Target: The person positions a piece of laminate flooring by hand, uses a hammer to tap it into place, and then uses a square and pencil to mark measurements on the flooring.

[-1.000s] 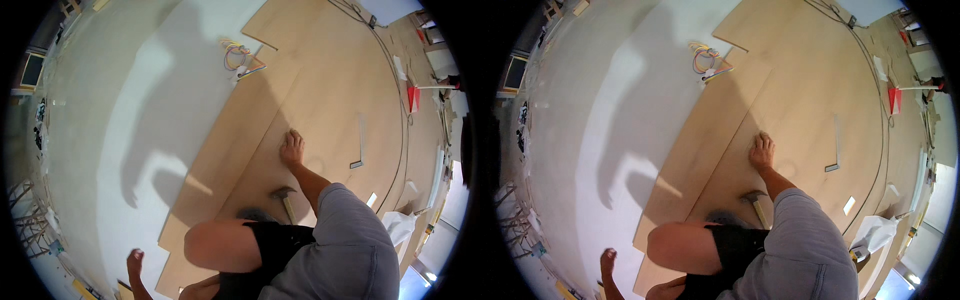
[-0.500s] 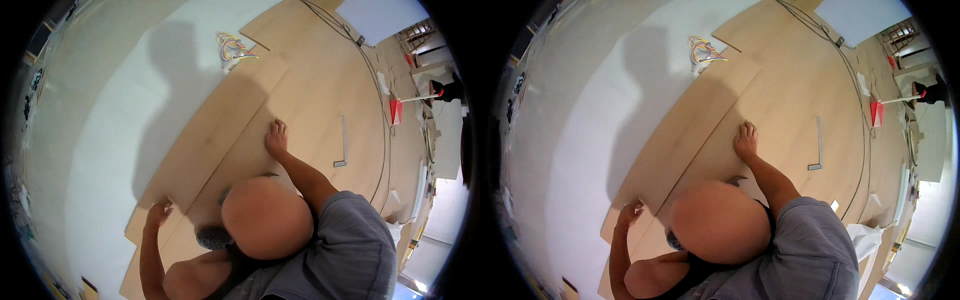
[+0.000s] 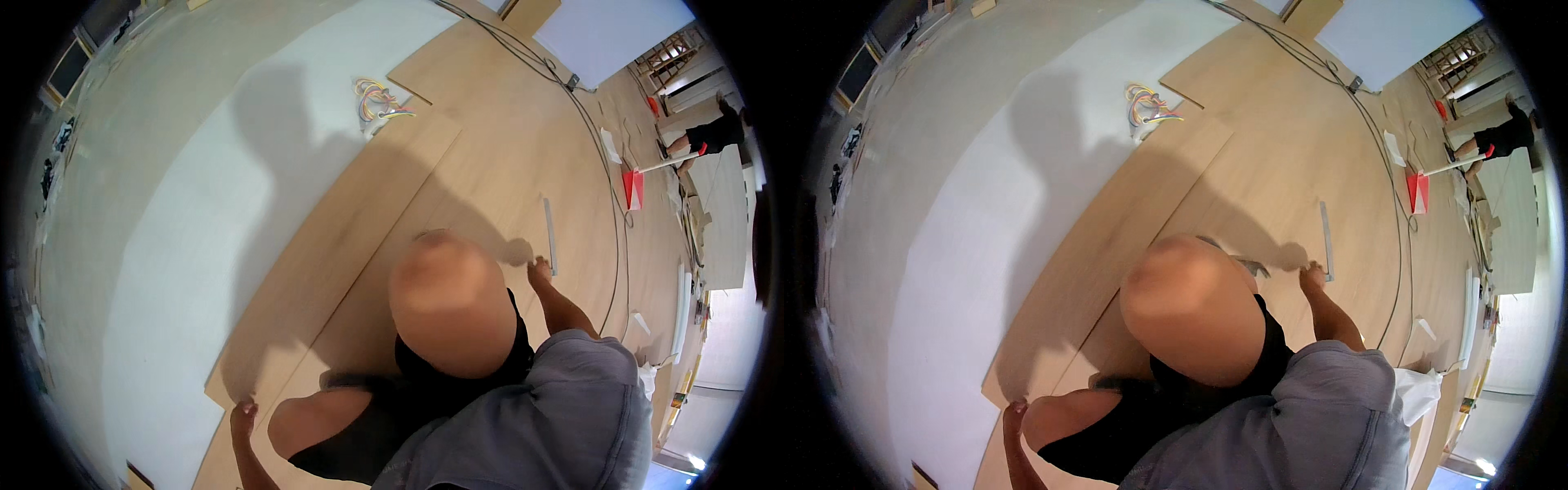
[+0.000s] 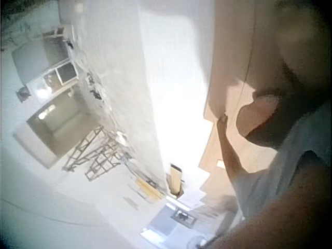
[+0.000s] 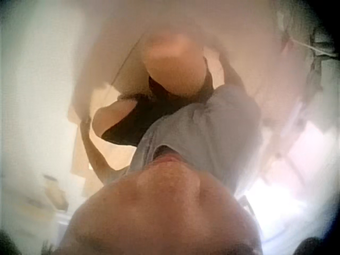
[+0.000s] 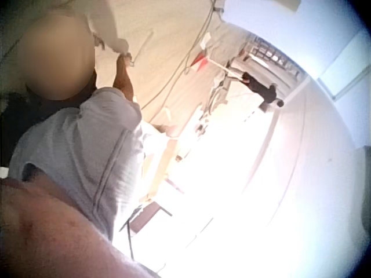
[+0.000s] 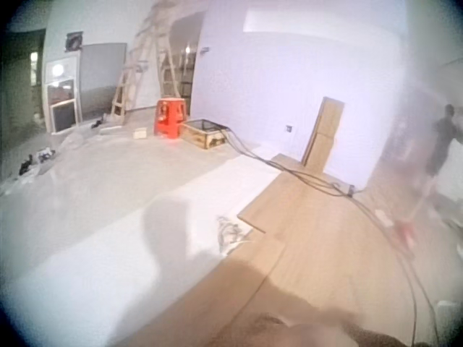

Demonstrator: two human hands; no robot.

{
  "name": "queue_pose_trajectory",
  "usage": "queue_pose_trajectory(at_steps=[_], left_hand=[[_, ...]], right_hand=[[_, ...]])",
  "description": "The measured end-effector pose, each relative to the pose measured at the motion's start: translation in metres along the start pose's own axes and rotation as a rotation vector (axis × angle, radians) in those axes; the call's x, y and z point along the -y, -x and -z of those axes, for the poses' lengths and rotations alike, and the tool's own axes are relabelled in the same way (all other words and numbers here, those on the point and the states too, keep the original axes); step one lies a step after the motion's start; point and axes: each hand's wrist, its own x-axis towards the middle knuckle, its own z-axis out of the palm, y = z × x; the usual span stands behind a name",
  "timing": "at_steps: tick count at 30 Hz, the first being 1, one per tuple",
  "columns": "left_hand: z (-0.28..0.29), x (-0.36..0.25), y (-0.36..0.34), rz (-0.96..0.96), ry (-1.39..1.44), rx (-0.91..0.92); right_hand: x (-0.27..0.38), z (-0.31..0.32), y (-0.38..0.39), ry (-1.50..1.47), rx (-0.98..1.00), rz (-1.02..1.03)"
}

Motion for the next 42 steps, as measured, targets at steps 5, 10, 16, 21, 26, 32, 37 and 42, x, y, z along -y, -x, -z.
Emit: queue_pose_trajectory(at_steps=[5,10,16,21,26,32,37,42], left_hand=[[0.008,-0.023,-0.018,0.034,0.027,0.004],[0.052,-0.154,-0.08,-0.099,-0.161,-0.039],[0.102,-0.35,-0.169,-0.359,-0.391,-0.004],[0.06,-0.468,-0.241,-0.398,-0.183,-0.263],[0.018,-0.509,-0.277,-0.229,-0.059,-0.283],[0.016,-0.51,-0.294,-0.022,0.208,-0.232],[0.012,-0.517,-0.298,-0.008,0.332,-0.224],[0.016,-0.521,-0.299,0.002,0.455,-0.156]], right_hand=[[-0.045,-0.008,-0.044,0.081,-0.002,-0.277],[-0.055,-0.019,-0.111,0.012,-0.15,-0.281],[-0.035,-0.018,-0.163,-0.142,-0.234,-0.172],[0.079,0.008,-0.202,-0.114,-0.598,0.21],[0.291,0.027,-0.238,-0.381,-0.227,0.766],[0.429,0.045,-0.247,-0.387,-0.296,0.972],[0.432,0.047,-0.252,-0.465,-0.287,0.93],[0.434,0.042,-0.253,-0.474,-0.287,0.865]])
